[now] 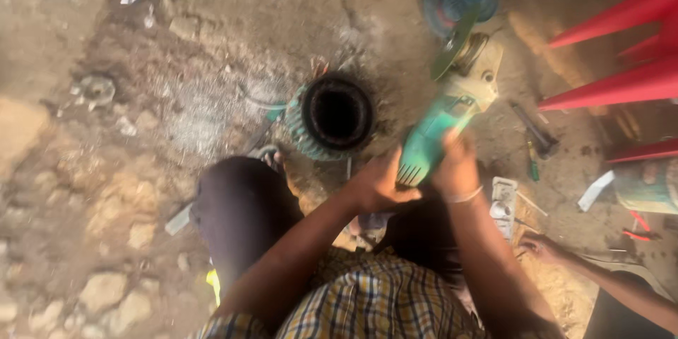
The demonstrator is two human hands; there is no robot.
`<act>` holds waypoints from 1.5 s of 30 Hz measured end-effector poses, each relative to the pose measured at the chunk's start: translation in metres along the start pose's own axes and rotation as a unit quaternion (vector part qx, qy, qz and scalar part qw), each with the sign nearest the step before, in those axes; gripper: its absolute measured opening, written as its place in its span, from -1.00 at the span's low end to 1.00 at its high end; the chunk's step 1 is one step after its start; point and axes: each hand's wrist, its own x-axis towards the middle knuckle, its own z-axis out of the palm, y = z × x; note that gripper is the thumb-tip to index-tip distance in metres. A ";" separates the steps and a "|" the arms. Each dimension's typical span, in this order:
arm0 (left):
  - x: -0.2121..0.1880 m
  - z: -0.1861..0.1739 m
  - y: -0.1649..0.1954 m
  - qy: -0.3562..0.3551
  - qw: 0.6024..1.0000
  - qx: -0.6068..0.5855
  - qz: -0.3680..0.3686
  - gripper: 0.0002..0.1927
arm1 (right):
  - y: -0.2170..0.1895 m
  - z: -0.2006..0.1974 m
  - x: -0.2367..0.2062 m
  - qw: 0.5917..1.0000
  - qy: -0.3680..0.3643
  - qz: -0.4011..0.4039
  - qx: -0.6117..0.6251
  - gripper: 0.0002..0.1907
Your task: The person sits on the ground and uses a handheld angle grinder to grind the inner surface of a cylindrical motor component. They repeatedly reposition the component and the tool to access different areas inside the cylinder.
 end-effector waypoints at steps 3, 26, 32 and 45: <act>0.002 0.024 -0.005 -0.007 0.990 0.082 -0.117 0.08 | 0.017 0.001 0.023 0.823 -0.059 0.200 0.528 -0.45; 0.024 0.070 -0.076 0.083 0.945 0.078 -0.306 0.04 | 0.080 0.069 0.013 0.853 0.006 0.242 0.462 -0.43; 0.012 -0.031 -0.016 -0.259 0.874 0.167 -0.376 -0.39 | 0.091 0.009 0.035 0.931 0.022 0.194 0.309 -0.50; -0.299 0.021 -0.289 0.298 0.627 0.033 -0.719 -0.56 | 0.197 0.025 0.126 0.842 -0.120 0.283 0.443 -0.70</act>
